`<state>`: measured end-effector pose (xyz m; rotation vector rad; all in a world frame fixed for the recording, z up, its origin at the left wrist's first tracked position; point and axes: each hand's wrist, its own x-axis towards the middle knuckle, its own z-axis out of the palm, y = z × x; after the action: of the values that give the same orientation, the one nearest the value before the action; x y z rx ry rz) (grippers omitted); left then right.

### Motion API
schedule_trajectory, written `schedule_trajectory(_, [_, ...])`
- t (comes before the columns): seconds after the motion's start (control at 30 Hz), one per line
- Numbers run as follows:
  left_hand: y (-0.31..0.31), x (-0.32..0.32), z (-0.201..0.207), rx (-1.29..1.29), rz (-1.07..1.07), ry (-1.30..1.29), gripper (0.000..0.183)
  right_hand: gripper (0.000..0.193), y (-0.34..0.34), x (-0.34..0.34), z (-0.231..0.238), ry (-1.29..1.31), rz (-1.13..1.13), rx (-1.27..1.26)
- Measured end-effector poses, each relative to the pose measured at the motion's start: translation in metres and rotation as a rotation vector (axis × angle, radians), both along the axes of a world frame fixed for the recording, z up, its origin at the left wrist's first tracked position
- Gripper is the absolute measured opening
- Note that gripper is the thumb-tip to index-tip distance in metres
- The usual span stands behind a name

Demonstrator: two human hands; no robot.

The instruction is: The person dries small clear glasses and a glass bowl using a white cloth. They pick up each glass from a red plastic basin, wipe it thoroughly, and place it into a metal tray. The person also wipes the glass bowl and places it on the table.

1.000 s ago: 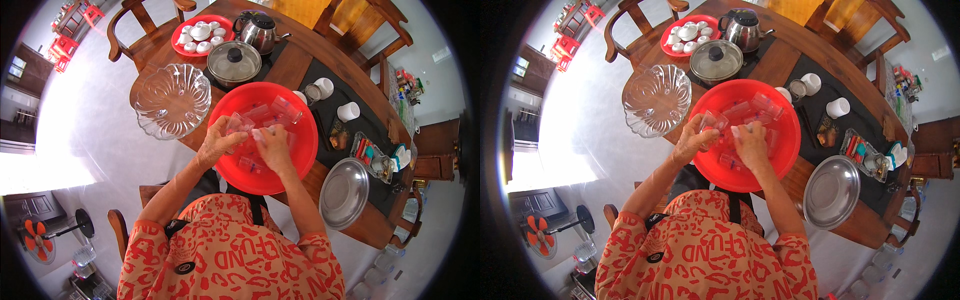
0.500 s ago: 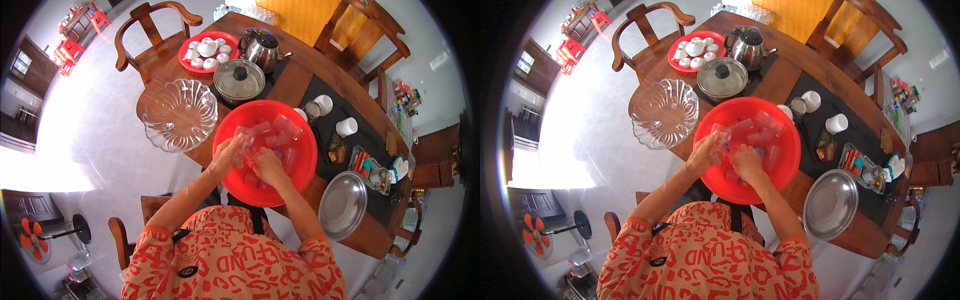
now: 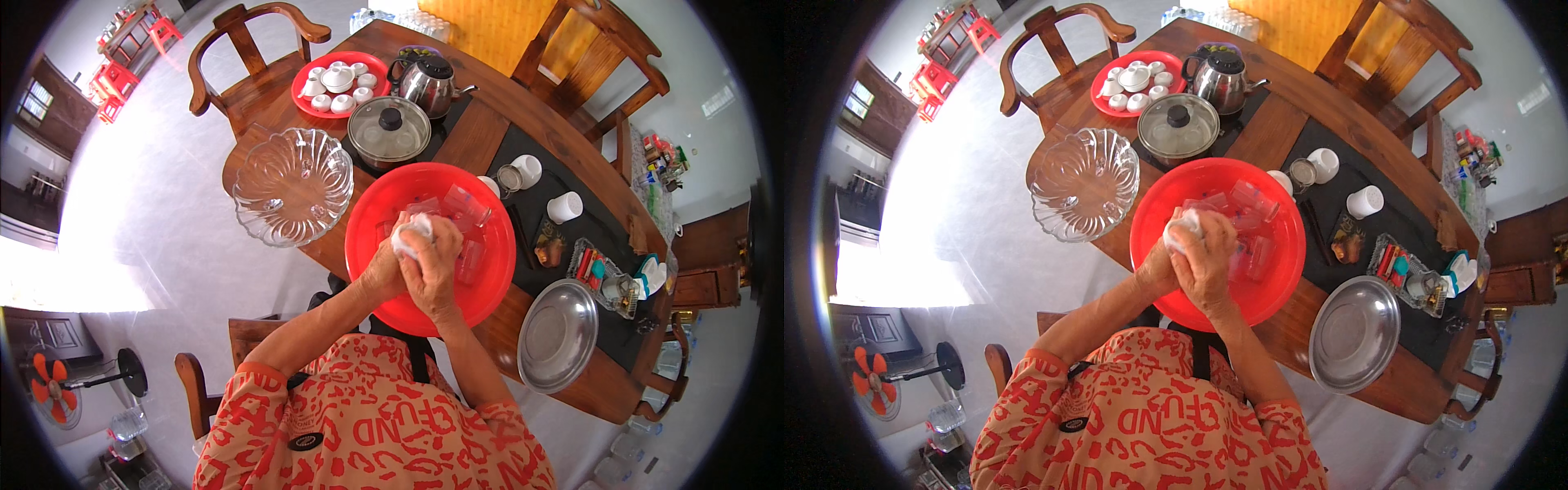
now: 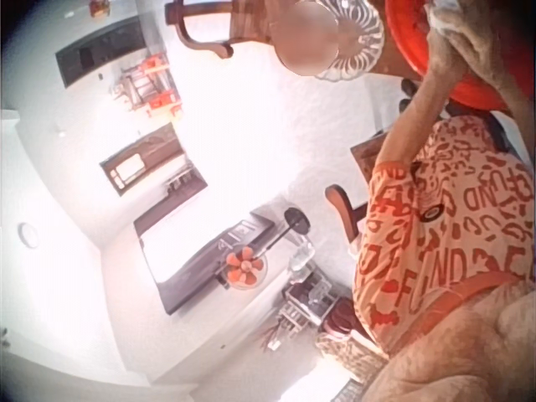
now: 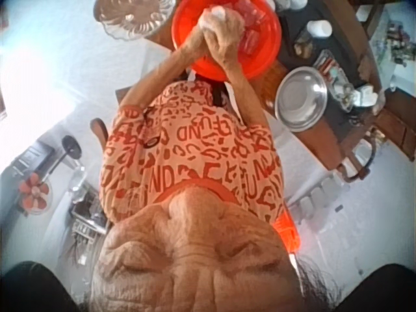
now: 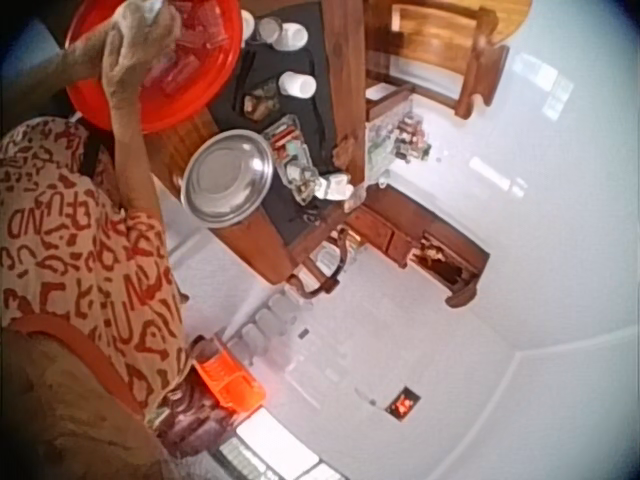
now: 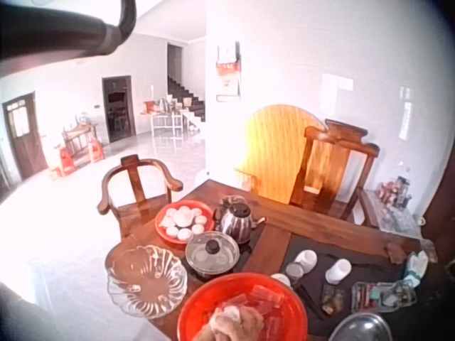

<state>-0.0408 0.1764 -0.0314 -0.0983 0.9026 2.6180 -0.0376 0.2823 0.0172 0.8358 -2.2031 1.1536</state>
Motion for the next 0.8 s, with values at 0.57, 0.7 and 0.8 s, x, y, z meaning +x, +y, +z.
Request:
schedule_trajectory(0.57, [-0.008,0.012,0.037,-0.380,-0.077,0.130,0.053,0.028,0.025,0.014,0.006,-0.298,0.103,-0.128])
schedule_trajectory(0.7, [-0.013,0.014,0.038,-0.696,-0.150,0.337,0.050,0.030,0.026,0.003,0.025,-0.117,0.080,0.219])
schedule_trajectory(0.8, [-0.008,0.020,0.025,-0.850,-0.113,0.452,0.049,0.026,0.024,-0.009,0.036,-0.126,0.040,0.335])
